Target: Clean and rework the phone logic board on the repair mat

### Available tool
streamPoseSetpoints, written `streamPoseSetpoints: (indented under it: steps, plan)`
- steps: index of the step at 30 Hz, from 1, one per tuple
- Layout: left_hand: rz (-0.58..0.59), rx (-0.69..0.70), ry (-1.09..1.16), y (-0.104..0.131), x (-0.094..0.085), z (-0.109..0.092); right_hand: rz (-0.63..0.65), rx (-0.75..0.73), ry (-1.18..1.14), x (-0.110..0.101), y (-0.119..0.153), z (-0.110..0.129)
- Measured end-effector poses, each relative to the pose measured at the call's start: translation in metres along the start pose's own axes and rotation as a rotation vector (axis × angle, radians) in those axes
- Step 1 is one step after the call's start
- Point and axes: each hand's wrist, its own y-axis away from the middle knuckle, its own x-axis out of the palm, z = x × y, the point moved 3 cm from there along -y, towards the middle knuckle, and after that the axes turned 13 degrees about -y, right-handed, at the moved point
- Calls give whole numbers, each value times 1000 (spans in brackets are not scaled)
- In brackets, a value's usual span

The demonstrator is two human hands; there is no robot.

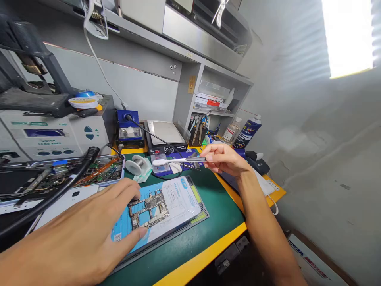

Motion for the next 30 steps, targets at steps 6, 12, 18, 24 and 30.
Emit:
streamPoseSetpoints:
  steps: [6,12,18,24,30]
  plan:
    - [182,62,-48,-4,-20,-17,22,-24,-206,9,-1,2]
    - [207,50,-50,-2,-23,-23,-52,-46,-513,23,-9,-8]
    - [182,29,-41,0,-25,-27,-57,116,-795,42,-23,-35]
    - [202,45,-57,1,-22,-22,-102,179,-970,40,-28,-40]
    - [47,52,-75,2,1,-3,-166,209,-1027,47,-29,-43]
